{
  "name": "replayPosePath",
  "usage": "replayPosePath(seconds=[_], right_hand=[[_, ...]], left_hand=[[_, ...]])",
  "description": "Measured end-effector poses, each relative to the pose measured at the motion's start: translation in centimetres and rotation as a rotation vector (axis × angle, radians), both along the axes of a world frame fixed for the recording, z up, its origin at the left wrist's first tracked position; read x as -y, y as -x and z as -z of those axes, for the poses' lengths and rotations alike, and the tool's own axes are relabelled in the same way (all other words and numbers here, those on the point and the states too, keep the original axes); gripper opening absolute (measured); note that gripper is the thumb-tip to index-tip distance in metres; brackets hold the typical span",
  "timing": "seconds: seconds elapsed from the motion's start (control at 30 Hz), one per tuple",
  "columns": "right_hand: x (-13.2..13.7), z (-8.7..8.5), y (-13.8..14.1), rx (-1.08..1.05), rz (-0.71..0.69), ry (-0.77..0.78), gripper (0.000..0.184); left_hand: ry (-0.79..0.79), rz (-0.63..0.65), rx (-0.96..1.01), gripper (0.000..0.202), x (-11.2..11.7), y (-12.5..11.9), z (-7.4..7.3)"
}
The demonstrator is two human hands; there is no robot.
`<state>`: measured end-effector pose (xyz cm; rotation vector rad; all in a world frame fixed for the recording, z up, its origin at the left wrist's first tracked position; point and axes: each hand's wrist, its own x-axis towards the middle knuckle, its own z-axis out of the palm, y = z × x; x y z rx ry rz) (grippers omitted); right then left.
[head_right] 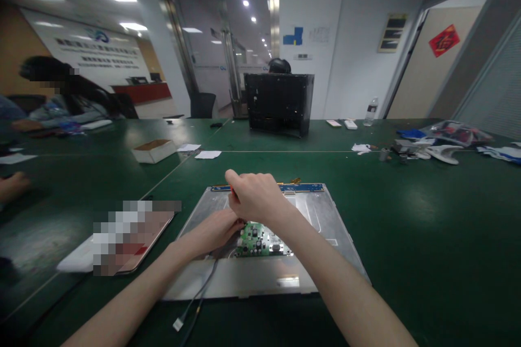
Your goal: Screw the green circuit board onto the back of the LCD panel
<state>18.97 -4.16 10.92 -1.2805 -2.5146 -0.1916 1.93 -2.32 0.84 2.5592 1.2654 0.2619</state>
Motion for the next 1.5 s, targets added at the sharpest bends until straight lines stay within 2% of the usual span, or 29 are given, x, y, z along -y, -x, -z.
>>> replayPosePath(seconds=[0.43, 0.77, 1.0, 1.2, 1.5], right_hand=[[0.1, 0.0, -0.1, -0.052, -0.011, -0.019, 0.021], [0.2, 0.0, 0.1, -0.003, -0.005, -0.007, 0.020], [-0.1, 0.1, 0.0, 0.018, 0.018, -0.010, 0.023], [-0.2, 0.3, -0.3, -0.036, -0.040, -0.003, 0.023], [-0.2, 0.1, 0.0, 0.000, -0.002, 0.013, 0.020]], left_hand=[[-0.015, 0.005, 0.041, 0.013, -0.2, 0.1, 0.6], [0.013, -0.021, -0.015, 0.007, 0.3, -0.3, -0.8], [0.015, -0.004, 0.010, 0.010, 0.1, -0.2, -0.6], [0.039, -0.022, 0.024, 0.012, 0.4, -0.4, -1.0], [0.022, -0.022, 0.001, 0.010, 0.4, -0.5, -1.1]])
